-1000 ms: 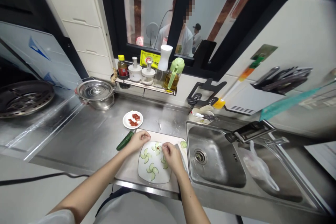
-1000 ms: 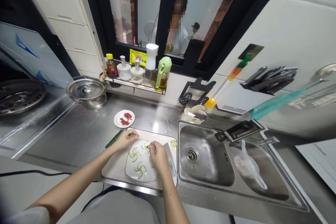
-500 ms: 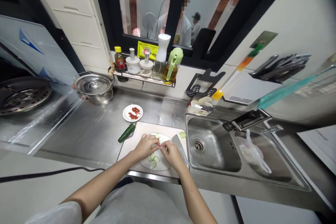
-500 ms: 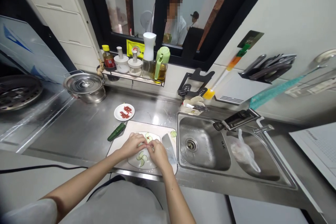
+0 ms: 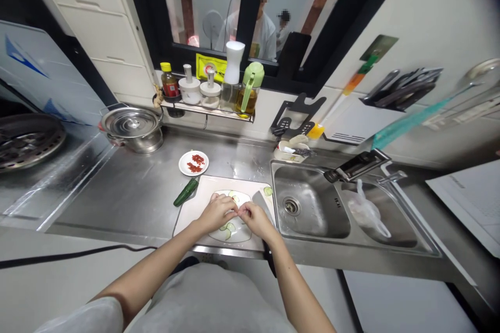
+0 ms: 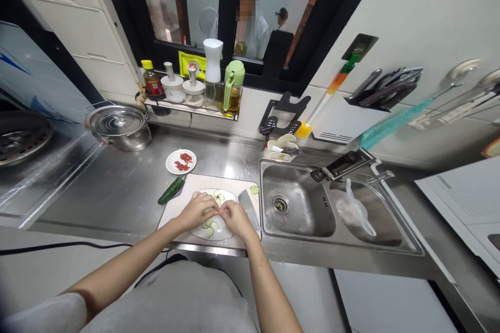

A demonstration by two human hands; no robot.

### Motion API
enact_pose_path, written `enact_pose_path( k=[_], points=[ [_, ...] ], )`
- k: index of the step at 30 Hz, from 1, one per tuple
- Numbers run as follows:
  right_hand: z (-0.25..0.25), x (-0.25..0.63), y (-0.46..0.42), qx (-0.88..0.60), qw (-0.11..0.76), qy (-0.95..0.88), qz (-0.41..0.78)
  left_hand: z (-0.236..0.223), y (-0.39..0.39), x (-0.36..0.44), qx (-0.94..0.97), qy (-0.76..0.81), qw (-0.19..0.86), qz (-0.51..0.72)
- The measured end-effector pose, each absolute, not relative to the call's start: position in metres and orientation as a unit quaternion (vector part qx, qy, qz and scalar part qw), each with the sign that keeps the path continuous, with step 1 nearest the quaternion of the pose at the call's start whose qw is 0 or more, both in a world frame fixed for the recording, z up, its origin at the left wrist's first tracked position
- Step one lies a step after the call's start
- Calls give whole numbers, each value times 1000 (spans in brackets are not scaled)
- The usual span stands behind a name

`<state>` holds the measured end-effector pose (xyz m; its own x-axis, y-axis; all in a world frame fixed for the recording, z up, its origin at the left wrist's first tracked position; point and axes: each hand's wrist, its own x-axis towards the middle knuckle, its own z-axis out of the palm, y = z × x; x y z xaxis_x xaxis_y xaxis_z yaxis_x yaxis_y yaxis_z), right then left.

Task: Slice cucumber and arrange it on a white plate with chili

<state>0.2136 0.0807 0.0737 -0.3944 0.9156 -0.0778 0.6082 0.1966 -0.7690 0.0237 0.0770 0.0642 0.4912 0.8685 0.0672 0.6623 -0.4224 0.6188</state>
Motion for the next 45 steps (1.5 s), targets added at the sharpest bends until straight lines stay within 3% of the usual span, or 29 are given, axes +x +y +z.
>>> enact_pose_path(
  k=[9,14,28,45],
  points=[
    [68,215,83,-527,232,-712,402,61,76,17,765,518,314,220],
    [47,235,87,-601,268,-666,351,48,82,13,676,606,311,281],
    [21,234,73,-618,108,-744,232,27,84,51,701,633,289,158],
    [20,232,77,-613,47,-762,204,18,89,81,734,616,274,84]
  ],
)
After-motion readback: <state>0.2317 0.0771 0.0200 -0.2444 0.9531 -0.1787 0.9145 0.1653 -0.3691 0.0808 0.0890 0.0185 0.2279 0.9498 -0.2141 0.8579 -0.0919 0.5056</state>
